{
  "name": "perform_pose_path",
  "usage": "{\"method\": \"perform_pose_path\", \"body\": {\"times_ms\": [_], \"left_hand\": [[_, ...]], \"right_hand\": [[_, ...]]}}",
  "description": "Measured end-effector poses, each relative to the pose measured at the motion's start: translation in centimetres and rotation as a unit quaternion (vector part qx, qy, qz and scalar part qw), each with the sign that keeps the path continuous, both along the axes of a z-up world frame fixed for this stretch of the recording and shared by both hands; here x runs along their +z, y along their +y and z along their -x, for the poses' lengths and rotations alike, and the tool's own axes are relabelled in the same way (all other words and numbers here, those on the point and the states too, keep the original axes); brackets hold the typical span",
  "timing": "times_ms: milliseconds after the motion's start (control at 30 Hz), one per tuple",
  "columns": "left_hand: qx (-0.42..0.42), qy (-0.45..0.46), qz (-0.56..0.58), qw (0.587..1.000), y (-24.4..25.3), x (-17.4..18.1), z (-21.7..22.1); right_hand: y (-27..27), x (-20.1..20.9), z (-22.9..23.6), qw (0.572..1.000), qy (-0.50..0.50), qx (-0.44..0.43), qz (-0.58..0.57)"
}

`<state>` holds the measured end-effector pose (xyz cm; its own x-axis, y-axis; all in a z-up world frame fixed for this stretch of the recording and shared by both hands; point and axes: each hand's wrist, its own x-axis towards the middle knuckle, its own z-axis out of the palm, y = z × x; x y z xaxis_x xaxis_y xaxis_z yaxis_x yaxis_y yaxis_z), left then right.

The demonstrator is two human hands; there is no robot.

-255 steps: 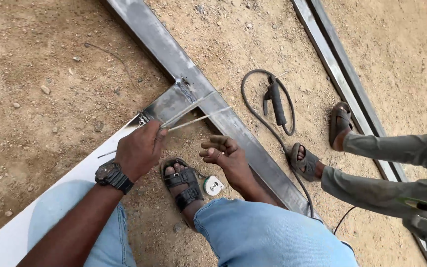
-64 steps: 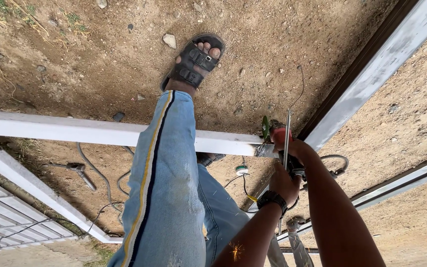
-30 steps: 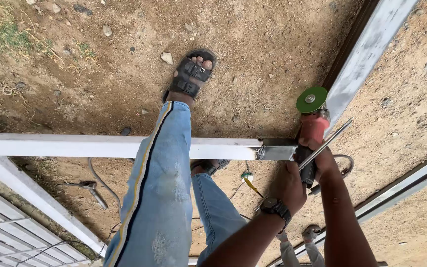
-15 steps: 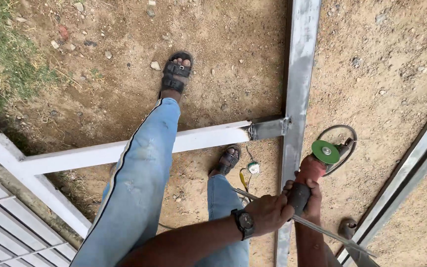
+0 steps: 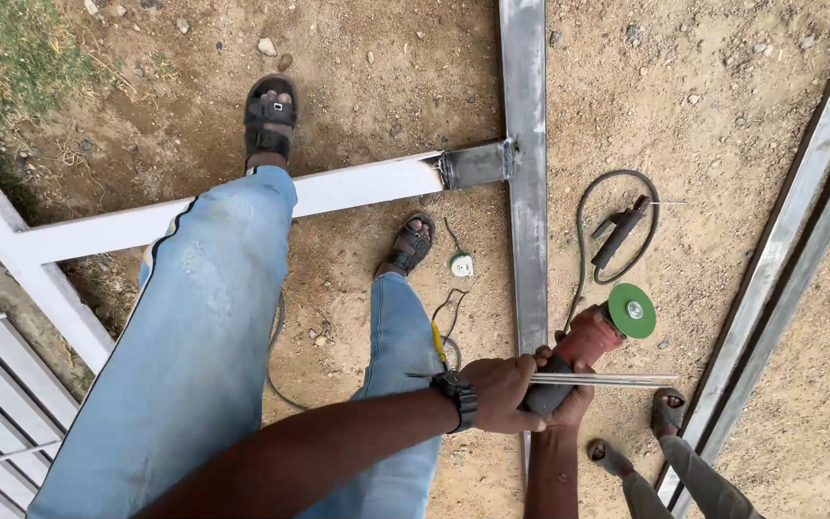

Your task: The person welds joints of a square metal tube frame lying on the ground, striking arcs with a welding electrode holder and producing sparks. They hold spare welding rods in one hand, reposition along the frame between welds, and at one point a second person grinds a joint with an angle grinder while the person steadies the frame.

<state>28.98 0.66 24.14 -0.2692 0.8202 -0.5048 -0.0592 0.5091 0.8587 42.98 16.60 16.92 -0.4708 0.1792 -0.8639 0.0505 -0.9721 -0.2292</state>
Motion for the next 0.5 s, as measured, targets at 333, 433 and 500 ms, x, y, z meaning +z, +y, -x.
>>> {"method": "perform_pose_path", "body": {"times_ms": [333, 433, 500], "left_hand": [[-0.04, 0.114, -0.108, 0.987, -1.1, 0.5, -4.7], [0.013, 0.185, -0.021, 0.983, -5.3, -6.1, 0.5], [0.042, 0.224, 0.063, 0.972, -11.6, -13.2, 4.6]], "right_hand": [[3.5, -0.8, -15.8, 0.956, -0.2, 0.056, -0.206], [0.3, 3.5, -13.9, 0.799, -0.387, 0.251, -0.387], [1.6, 2.0, -24.3, 0.675, -0.454, 0.415, -0.408]]}}
